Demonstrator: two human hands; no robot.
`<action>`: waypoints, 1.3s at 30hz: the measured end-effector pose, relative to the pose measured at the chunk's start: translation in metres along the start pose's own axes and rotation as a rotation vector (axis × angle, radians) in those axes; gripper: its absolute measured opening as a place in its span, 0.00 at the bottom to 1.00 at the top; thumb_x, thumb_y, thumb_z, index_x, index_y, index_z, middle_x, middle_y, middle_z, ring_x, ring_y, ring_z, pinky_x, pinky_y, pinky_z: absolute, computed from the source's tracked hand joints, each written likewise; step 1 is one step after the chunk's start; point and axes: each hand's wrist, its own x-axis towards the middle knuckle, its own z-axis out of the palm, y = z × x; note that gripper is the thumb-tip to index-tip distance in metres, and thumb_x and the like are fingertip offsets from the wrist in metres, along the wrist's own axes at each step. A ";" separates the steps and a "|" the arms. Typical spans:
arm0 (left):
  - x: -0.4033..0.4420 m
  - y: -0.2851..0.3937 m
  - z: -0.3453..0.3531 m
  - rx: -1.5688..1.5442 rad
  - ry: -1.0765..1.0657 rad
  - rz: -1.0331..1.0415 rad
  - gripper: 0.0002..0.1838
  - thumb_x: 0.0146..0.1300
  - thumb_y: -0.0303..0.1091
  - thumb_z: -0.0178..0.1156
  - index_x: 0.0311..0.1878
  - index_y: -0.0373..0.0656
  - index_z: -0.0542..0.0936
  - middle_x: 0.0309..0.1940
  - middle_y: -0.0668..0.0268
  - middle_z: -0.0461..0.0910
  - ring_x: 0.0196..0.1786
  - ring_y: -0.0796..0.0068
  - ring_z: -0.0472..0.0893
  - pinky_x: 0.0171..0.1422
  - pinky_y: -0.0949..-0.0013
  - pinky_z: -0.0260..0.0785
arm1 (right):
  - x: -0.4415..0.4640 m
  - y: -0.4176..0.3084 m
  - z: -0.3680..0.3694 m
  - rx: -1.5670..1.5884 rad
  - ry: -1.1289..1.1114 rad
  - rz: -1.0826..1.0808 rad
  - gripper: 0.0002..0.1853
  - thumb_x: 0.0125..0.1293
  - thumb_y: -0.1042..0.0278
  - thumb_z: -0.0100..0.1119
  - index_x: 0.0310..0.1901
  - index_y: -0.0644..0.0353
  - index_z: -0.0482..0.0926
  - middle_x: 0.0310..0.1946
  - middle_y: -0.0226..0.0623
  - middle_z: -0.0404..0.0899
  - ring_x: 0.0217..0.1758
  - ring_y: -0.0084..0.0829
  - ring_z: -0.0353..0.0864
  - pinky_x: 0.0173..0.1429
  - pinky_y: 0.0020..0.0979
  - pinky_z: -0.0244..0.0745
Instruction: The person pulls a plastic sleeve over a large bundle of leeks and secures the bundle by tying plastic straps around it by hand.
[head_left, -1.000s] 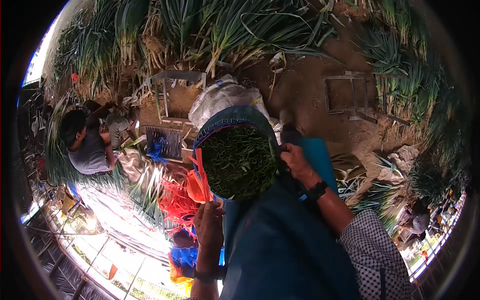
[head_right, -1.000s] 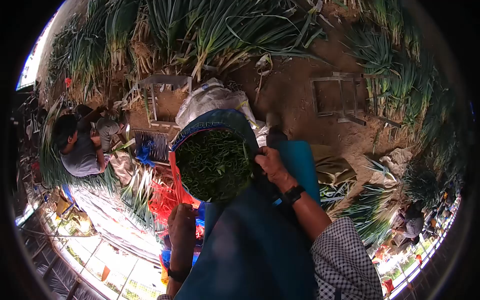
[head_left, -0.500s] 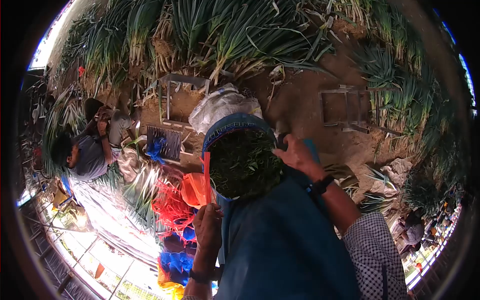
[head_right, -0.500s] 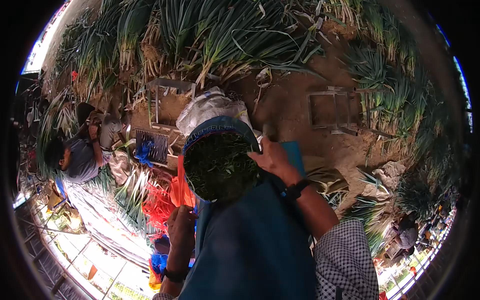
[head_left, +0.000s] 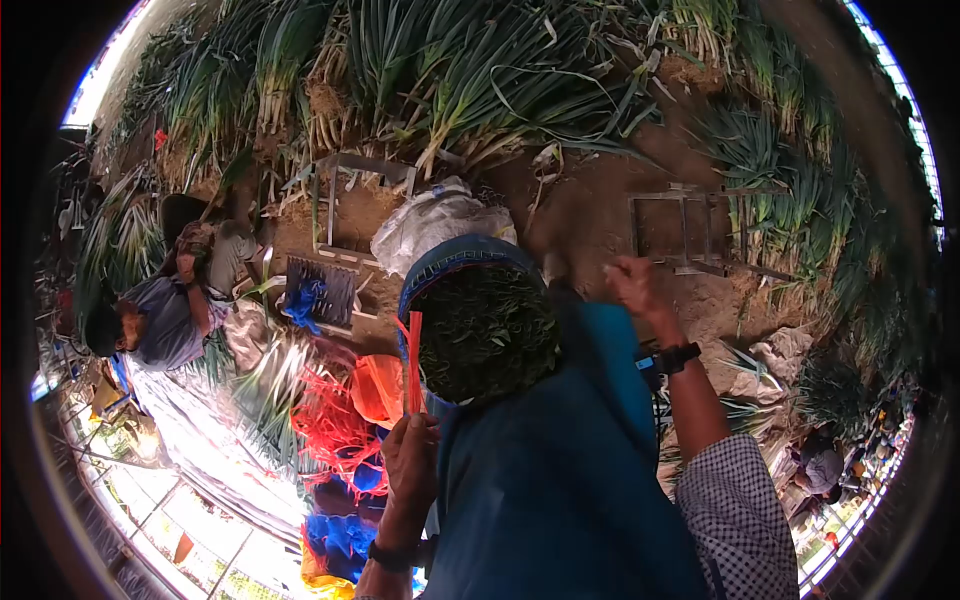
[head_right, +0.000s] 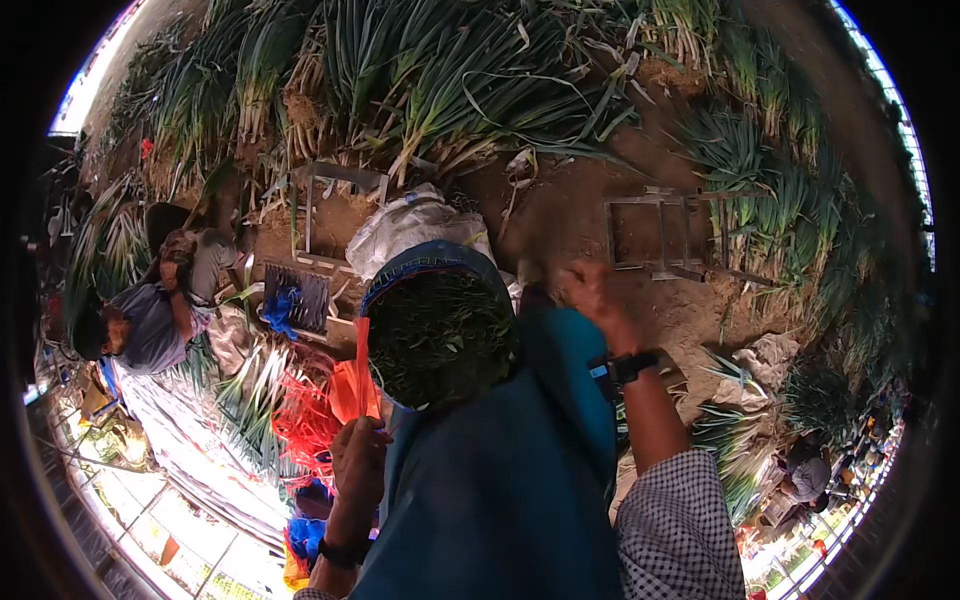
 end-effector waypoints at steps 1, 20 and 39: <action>0.000 -0.001 0.002 0.005 0.002 0.011 0.16 0.73 0.43 0.53 0.41 0.40 0.79 0.25 0.69 0.79 0.23 0.88 0.67 0.29 0.80 0.57 | -0.001 -0.030 0.014 0.019 0.010 -0.104 0.11 0.64 0.65 0.59 0.38 0.65 0.81 0.27 0.47 0.80 0.30 0.41 0.82 0.36 0.42 0.76; -0.004 -0.003 0.013 -0.094 0.104 -0.011 0.16 0.74 0.42 0.51 0.40 0.39 0.80 0.26 0.71 0.77 0.30 0.86 0.72 0.36 0.78 0.63 | 0.067 -0.055 0.082 -0.094 -0.408 -0.269 0.10 0.52 0.73 0.58 0.35 0.68 0.83 0.33 0.56 0.82 0.39 0.55 0.81 0.45 0.49 0.76; -0.002 0.003 0.015 -0.155 0.075 -0.105 0.16 0.74 0.43 0.51 0.41 0.41 0.80 0.28 0.71 0.77 0.31 0.85 0.71 0.36 0.78 0.63 | 0.079 -0.061 0.074 -0.024 -0.635 -0.116 0.11 0.57 0.74 0.58 0.40 0.70 0.81 0.27 0.45 0.81 0.30 0.31 0.82 0.32 0.35 0.75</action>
